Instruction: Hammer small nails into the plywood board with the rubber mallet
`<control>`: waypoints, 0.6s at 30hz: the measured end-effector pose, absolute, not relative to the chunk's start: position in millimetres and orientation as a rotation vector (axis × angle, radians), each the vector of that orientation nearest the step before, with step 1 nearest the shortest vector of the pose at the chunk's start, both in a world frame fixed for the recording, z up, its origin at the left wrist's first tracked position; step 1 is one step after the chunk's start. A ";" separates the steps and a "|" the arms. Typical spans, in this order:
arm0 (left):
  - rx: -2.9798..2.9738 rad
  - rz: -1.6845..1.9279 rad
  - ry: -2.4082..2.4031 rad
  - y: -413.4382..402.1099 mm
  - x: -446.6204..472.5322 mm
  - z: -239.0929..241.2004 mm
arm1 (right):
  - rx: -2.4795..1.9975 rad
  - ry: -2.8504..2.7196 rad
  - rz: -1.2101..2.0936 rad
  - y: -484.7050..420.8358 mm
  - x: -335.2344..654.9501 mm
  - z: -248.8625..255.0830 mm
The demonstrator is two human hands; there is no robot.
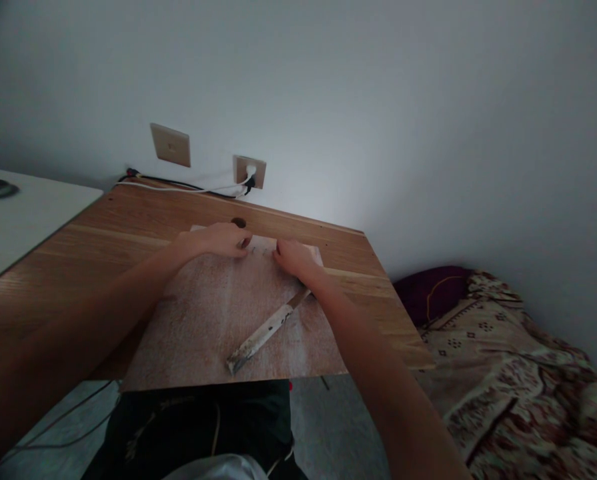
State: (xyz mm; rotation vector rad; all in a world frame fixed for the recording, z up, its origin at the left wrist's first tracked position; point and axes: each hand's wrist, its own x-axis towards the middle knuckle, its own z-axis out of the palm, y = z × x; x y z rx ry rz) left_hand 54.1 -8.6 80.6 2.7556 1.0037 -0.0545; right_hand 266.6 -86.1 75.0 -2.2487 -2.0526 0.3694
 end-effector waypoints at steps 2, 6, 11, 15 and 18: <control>2.762 -0.029 0.999 -8.5 53.4 79.7 | -2.204 -2.032 0.386 -83.8 266.3 74.8; 2.751 0.015 0.984 -3.5 51.2 77.0 | -2.045 -1.862 0.511 -72.1 271.8 81.5; 2.745 0.039 1.010 -1.1 50.9 74.8 | -1.706 -1.526 0.913 -66.5 279.0 93.5; 2.724 0.087 1.084 -1.3 54.3 68.2 | -1.306 -0.974 1.435 -70.0 273.4 89.7; 2.581 0.281 1.099 3.4 59.4 62.4 | -1.290 -0.923 1.480 -71.3 267.3 83.6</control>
